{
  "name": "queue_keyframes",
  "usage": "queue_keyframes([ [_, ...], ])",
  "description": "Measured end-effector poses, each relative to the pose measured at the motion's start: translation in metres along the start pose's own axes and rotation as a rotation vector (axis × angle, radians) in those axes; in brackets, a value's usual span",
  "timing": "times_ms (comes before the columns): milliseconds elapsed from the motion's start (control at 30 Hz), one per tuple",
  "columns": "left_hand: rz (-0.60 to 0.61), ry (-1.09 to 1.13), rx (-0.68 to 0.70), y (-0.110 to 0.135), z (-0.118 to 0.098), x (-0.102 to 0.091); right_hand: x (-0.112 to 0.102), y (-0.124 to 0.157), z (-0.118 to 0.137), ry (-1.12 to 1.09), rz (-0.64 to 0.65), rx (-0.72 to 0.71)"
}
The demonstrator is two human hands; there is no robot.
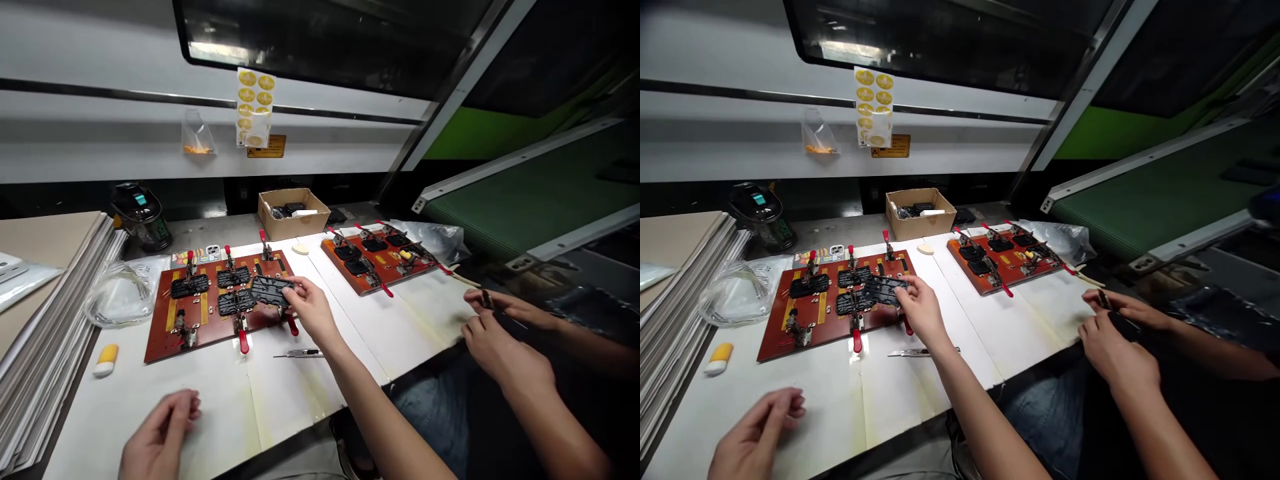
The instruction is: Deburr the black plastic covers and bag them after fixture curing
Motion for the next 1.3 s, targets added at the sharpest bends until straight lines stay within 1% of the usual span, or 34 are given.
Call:
queue_keyframes([
  [67,-0.106,-0.039,0.095,-0.029,-0.01,-0.014,0.027,-0.02,0.013,0.109,0.033,-0.061],
  [133,-0.158,-0.056,0.258,-0.056,-0.028,-0.018,0.063,-0.035,0.027,0.228,0.072,-0.128],
  [167,-0.15,-0.045,0.324,-0.069,-0.035,-0.016,0.082,-0.041,0.034,0.284,0.094,-0.159],
  [233,-0.076,-0.001,0.41,-0.088,-0.045,-0.009,0.121,-0.048,0.043,0.385,0.144,-0.206],
  [333,0.027,0.043,0.471,-0.1,-0.043,-0.003,0.167,-0.05,0.042,0.502,0.238,-0.241],
  [400,0.022,0.007,0.524,-0.1,-0.038,-0.008,0.187,-0.049,0.035,0.562,0.29,-0.258],
  [467,-0.018,-0.064,0.569,-0.099,-0.036,-0.018,0.199,-0.047,0.028,0.617,0.322,-0.272],
  [533,-0.027,-0.142,0.613,-0.103,-0.04,-0.028,0.205,-0.046,0.022,0.672,0.33,-0.28],
  [667,0.137,-0.239,0.715,-0.118,-0.054,-0.035,0.21,-0.044,0.016,0.765,0.317,-0.279],
  [733,0.181,-0.26,0.735,-0.126,-0.056,-0.039,0.21,-0.042,0.016,0.799,0.31,-0.272],
  [833,0.165,-0.289,0.736,-0.14,-0.051,-0.042,0.21,-0.039,0.017,0.824,0.303,-0.265],
  [967,0.102,-0.312,0.73,-0.157,-0.042,-0.034,0.206,-0.033,0.026,0.818,0.294,-0.236],
  [1100,0.053,-0.306,0.739,-0.165,-0.038,-0.026,0.188,-0.021,0.044,0.75,0.248,-0.17],
  [1133,0.046,-0.303,0.738,-0.166,-0.037,-0.026,0.184,-0.015,0.048,0.717,0.26,-0.149],
  [1167,0.04,-0.301,0.735,-0.167,-0.037,-0.025,0.181,-0.009,0.05,0.678,0.301,-0.124],
  [1200,0.036,-0.3,0.732,-0.168,-0.036,-0.025,0.181,-0.001,0.05,0.632,0.372,-0.095],
  [1300,0.034,-0.299,0.72,-0.17,-0.036,-0.025,0.19,0.027,0.042,0.46,0.657,0.012],
])
Point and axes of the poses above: each hand's wrist, its own y-axis away from the middle knuckle, its own x-axis out of the palm, z = x × y, the point moved 6 cm from there along -y, towards the middle knuckle, and after that the axes turned 3 degrees about y, right-handed, at the moved point
